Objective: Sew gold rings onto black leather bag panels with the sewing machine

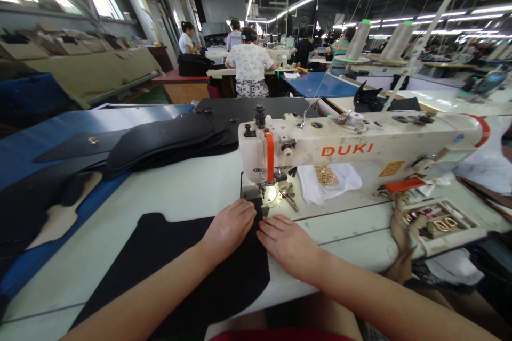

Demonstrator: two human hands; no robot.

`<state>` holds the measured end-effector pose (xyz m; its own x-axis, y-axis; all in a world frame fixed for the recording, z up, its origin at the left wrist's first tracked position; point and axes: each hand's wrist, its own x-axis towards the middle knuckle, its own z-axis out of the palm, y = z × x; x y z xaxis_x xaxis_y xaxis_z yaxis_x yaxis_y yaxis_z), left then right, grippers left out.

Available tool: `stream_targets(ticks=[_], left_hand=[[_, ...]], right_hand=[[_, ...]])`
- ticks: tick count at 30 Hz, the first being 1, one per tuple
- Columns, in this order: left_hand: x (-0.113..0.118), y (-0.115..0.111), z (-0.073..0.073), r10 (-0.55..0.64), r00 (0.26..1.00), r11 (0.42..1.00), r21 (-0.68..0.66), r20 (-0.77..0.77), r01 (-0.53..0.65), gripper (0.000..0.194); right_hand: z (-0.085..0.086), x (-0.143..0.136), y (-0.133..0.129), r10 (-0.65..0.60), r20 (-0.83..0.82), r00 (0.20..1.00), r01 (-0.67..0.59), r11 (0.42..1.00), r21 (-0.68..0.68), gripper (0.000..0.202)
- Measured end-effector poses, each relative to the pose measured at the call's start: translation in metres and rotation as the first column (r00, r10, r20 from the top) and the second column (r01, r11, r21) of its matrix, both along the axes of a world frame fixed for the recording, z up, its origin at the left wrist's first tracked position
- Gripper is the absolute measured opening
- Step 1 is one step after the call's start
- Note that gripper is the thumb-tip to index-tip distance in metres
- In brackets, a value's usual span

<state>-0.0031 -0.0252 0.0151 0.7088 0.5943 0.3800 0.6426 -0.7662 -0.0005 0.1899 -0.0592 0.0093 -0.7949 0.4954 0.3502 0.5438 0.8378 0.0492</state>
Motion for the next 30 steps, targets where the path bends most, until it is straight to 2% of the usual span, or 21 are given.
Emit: stream_targets(ticks=[16, 30], left_hand=[[0.0025, 0.0050, -0.0048, -0.052, 0.997, 0.996, 0.071, 0.055, 0.048, 0.024], [0.0021, 0.0044, -0.0048, -0.052, 0.998, 0.993, 0.105, 0.024, 0.049, 0.028]], right_hand=[[-0.0093, 0.0007, -0.0022, -0.032, -0.075, 0.997, 0.033, 0.999, 0.014, 0.024], [-0.0094, -0.0002, -0.0039, -0.049, -0.076, 0.996, 0.044, 0.997, -0.061, 0.026]])
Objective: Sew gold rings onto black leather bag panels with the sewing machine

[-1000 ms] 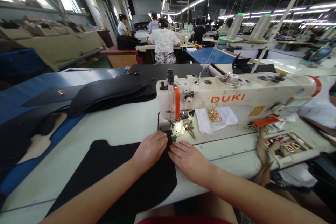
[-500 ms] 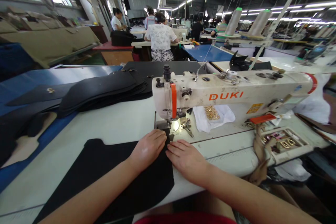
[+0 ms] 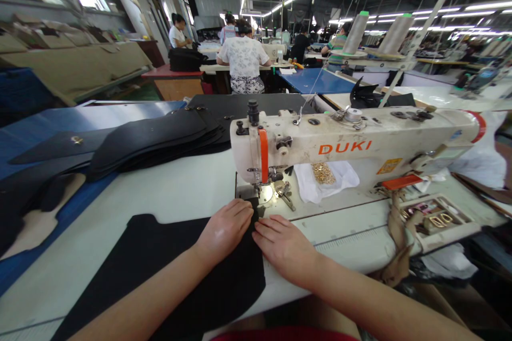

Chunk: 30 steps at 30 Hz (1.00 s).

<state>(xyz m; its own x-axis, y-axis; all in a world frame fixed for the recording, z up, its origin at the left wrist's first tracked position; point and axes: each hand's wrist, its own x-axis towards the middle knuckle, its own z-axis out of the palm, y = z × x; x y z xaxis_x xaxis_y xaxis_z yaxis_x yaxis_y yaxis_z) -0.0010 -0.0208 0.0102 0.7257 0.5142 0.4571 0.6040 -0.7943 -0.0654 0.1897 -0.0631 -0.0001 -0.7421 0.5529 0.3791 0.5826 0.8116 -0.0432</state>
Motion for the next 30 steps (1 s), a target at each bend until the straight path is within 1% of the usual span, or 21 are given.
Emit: stream_targets(ticks=[9, 14, 24, 27, 30], left_hand=[[0.0004, -0.0005, 0.0011, -0.004, 1.000, 1.000, 0.018, 0.008, 0.003, 0.028], [0.0005, 0.0000, 0.0004, -0.014, 1.000, 1.000, 0.004, 0.016, 0.014, 0.027], [0.0007, -0.0002, 0.0010, 0.013, 0.998, 0.995, -0.097, 0.054, -0.008, 0.022], [0.0019, -0.0007, 0.0016, 0.021, 0.996, 0.993, -0.115, 0.083, -0.011, 0.020], [0.0027, -0.0009, 0.0024, 0.025, 0.992, 0.992, -0.125, 0.126, -0.009, 0.019]], right_hand=[[-0.0007, 0.0005, 0.0003, -0.002, -0.019, 1.000, 0.002, 0.999, -0.039, 0.026], [-0.0026, -0.0001, 0.0003, -0.005, -0.032, 0.999, 0.004, 0.999, -0.048, 0.026], [-0.0005, -0.0015, 0.0017, -0.009, -0.012, 1.000, 0.008, 0.999, -0.052, 0.024], [-0.0005, -0.0026, 0.0025, -0.016, -0.024, 1.000, 0.015, 0.999, -0.053, 0.025], [0.0012, -0.0029, 0.0040, 0.003, -0.039, 0.999, -0.005, 0.998, -0.057, 0.022]])
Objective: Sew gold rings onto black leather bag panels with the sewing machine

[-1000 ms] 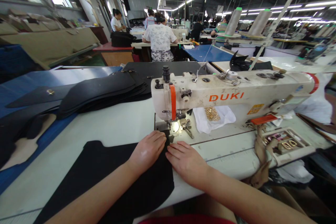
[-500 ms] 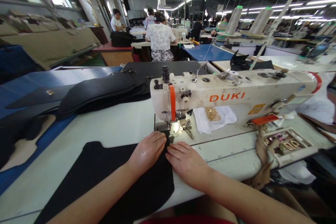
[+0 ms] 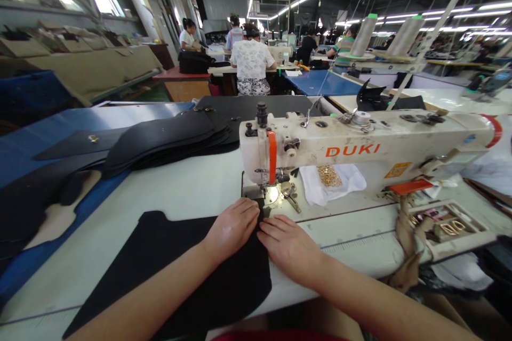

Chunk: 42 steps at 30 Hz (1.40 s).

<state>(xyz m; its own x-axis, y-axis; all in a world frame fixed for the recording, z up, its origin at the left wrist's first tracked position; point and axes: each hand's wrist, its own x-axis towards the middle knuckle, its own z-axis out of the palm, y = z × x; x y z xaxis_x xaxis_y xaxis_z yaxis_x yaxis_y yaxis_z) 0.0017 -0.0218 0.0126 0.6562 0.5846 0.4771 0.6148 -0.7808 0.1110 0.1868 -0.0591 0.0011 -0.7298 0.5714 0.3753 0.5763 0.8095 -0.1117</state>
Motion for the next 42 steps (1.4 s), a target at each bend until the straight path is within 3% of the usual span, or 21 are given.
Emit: stream_targets(ticks=[8, 15, 42], left_hand=[[0.000, 0.000, 0.001, 0.012, 1.000, 0.999, -0.051, 0.021, -0.011, 0.019], [-0.001, 0.001, -0.003, 0.017, 1.000, 0.998, -0.053, 0.015, -0.016, 0.019], [-0.002, 0.001, -0.003, 0.011, 1.000, 1.000, -0.027, 0.004, -0.011, 0.019]], right_hand=[[0.012, 0.003, 0.017, -0.030, -0.026, 0.999, 0.029, 0.999, -0.014, 0.018], [0.009, 0.002, 0.027, 0.000, -0.020, 1.000, 0.002, 0.997, 0.076, 0.014], [-0.002, -0.001, 0.025, -0.027, 0.039, 0.999, 0.022, 0.991, 0.130, 0.017]])
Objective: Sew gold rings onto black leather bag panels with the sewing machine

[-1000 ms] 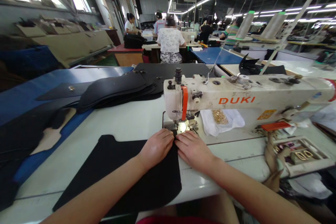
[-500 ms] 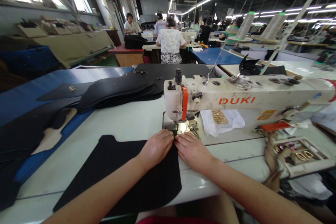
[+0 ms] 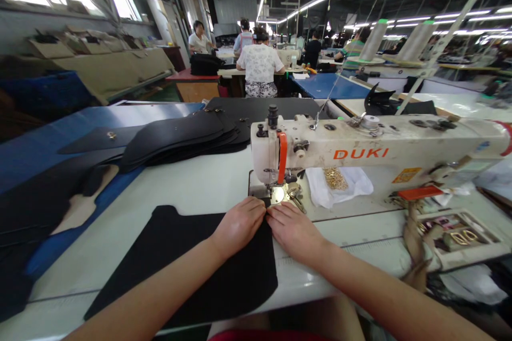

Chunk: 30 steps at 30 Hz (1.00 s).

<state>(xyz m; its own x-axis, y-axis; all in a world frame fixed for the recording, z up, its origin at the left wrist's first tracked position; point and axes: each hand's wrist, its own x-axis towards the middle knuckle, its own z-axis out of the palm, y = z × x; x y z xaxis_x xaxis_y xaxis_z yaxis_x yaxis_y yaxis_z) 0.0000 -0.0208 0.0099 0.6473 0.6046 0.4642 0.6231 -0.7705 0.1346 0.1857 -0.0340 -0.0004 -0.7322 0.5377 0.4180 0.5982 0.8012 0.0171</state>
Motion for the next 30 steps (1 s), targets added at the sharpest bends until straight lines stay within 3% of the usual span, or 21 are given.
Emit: stream_targets(ticks=[17, 30], left_hand=[[-0.012, -0.013, 0.001, 0.011, 0.999, 1.000, -0.010, -0.030, -0.011, 0.026], [-0.005, 0.012, -0.004, -0.029, 0.998, 0.998, 0.049, -0.054, 0.031, 0.027]], right_hand=[[-0.002, -0.002, 0.001, -0.025, -0.009, 1.000, 0.025, 1.000, -0.010, 0.016], [-0.004, 0.006, 0.022, -0.031, 0.013, 0.999, 0.032, 0.998, -0.047, 0.011]])
